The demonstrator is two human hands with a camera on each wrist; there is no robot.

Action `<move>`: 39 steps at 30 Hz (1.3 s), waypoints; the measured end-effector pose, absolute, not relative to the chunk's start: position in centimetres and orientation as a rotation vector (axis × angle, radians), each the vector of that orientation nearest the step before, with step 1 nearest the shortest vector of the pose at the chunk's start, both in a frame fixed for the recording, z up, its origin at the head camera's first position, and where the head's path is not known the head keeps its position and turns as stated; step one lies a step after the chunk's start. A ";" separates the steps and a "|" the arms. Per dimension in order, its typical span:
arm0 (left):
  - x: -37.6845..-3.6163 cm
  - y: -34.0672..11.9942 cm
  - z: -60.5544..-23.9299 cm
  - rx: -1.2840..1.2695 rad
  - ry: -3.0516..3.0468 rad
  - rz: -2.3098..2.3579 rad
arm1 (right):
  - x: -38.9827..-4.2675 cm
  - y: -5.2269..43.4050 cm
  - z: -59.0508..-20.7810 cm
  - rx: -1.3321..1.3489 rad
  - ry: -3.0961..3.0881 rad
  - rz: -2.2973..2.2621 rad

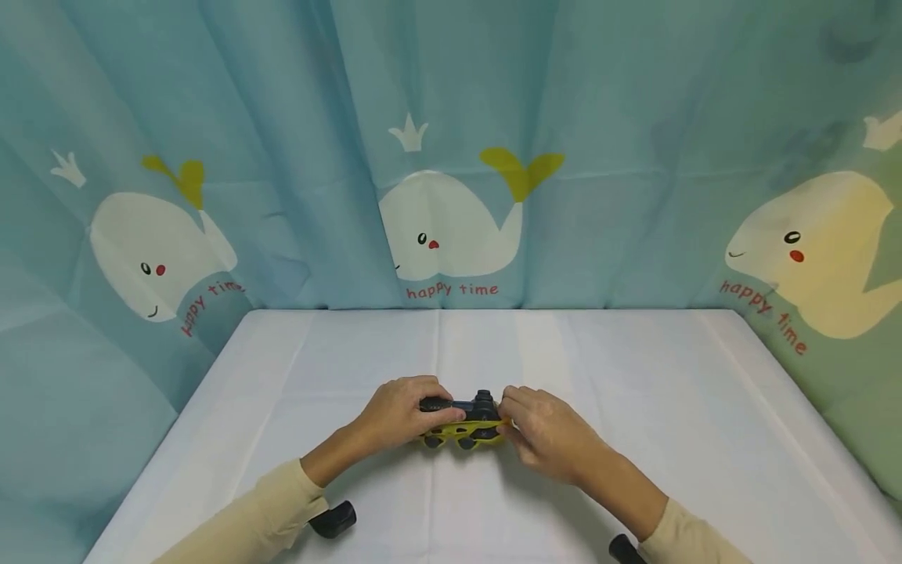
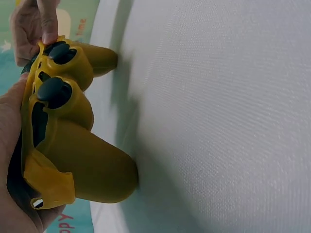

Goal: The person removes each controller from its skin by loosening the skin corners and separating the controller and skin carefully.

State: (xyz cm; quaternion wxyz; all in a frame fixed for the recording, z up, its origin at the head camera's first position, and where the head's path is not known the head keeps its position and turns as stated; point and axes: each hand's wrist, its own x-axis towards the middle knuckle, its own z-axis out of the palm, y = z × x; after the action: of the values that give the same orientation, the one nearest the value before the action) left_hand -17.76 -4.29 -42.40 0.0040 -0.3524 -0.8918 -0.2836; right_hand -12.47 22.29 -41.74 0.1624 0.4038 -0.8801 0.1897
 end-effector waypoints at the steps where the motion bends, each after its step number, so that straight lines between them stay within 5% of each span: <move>1: -17.8 -4.4 -42.5 -1.106 -2.788 -0.885 | -12.5 22.2 -42.0 1.161 -2.485 0.537; 15: -18.2 -4.5 -42.2 -1.139 -2.800 -0.828 | -11.1 22.6 -43.5 0.994 -2.572 0.740; 30: -17.7 -4.7 -41.7 -1.171 -2.905 -0.764 | -11.0 23.2 -43.6 0.889 -2.734 1.535; 39: -17.6 -4.3 -41.4 -1.190 -2.923 -0.745 | -13.3 24.1 -42.8 0.518 -2.850 2.033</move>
State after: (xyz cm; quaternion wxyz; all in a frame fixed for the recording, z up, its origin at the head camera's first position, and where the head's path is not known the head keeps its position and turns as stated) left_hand -17.57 -4.30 -41.44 -0.0504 -0.3664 -0.9003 -0.2296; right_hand -13.28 24.06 -42.81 -0.1972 0.1436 -0.7895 0.5632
